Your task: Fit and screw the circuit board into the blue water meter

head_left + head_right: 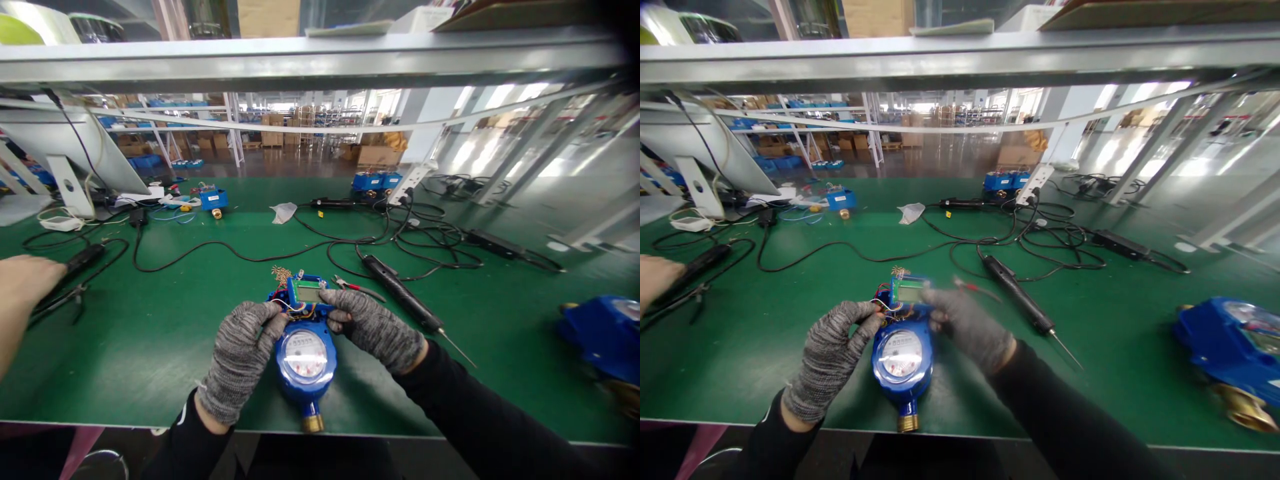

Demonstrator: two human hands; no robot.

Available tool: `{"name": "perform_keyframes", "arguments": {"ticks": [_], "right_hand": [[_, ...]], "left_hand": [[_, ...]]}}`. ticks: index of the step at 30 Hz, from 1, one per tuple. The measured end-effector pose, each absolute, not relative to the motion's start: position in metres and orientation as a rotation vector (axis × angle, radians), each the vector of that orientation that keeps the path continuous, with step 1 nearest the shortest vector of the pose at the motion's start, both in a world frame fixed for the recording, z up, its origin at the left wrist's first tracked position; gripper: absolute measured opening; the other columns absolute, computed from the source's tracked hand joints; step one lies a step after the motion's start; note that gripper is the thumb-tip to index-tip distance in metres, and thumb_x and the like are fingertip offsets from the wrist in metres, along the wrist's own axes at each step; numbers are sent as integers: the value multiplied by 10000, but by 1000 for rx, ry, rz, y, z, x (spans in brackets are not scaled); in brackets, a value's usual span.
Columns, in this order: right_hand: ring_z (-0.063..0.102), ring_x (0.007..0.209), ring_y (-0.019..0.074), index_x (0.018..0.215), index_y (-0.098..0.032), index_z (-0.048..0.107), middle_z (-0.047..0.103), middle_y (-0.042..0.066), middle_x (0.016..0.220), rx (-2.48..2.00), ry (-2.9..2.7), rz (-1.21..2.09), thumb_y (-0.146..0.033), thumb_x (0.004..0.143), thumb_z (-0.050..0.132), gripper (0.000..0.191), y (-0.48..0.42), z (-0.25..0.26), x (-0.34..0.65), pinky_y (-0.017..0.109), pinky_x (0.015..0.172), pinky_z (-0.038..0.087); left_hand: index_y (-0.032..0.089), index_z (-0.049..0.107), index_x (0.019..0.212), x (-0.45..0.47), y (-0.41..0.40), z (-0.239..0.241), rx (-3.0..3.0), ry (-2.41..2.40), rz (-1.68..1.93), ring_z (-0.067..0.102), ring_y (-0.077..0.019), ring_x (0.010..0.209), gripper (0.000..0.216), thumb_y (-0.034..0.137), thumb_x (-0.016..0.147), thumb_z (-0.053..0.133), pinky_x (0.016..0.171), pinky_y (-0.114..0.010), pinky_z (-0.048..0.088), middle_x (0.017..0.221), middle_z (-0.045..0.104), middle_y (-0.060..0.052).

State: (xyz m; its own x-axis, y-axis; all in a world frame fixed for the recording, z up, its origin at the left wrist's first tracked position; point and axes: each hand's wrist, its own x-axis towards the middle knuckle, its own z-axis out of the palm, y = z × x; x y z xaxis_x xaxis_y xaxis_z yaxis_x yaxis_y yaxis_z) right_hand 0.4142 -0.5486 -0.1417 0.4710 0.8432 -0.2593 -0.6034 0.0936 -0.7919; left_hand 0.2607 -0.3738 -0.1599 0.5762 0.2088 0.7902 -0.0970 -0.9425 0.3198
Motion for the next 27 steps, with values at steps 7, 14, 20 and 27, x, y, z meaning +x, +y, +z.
{"name": "perform_keyframes", "arguments": {"ticks": [7, 14, 20, 27], "right_hand": [[349, 544, 102, 680, -163, 528, 370, -48, 581, -1049, -320, 1057, -386, 769, 868, 416, -543, -137, 414, 238, 530, 299], [335, 549, 110, 671, -162, 539, 415, -26, 588, -1083, -351, 1029, -394, 812, 822, 392, -544, -143, 416, 263, 531, 278], [322, 547, 115, 658, -179, 495, 378, -38, 572, -1116, -357, 1014, -454, 708, 877, 473, -542, -133, 411, 266, 528, 258], [293, 536, 105, 681, -176, 503, 348, -51, 569, -1131, -357, 1000, -468, 708, 875, 474, -543, -139, 415, 260, 520, 241]], "left_hand": [[193, 673, 937, 248, -359, -149, 2779, -139, 1498, 675, -215, 907, 83, 248, 937, 611, 868, -407, 551, 966, 729, -64], [174, 650, 881, 251, -378, -152, 2676, -143, 1537, 688, -171, 765, 98, 205, 947, 584, 786, -326, 556, 840, 742, -25], [177, 674, 892, 265, -406, -158, 2153, 408, 1115, 684, -159, 678, 167, 306, 946, 582, 669, -272, 553, 777, 727, -34], [133, 614, 991, 266, -401, -138, 1393, 370, 546, 566, -71, 505, 267, 364, 872, 677, 484, -136, 432, 655, 683, -18]]}}
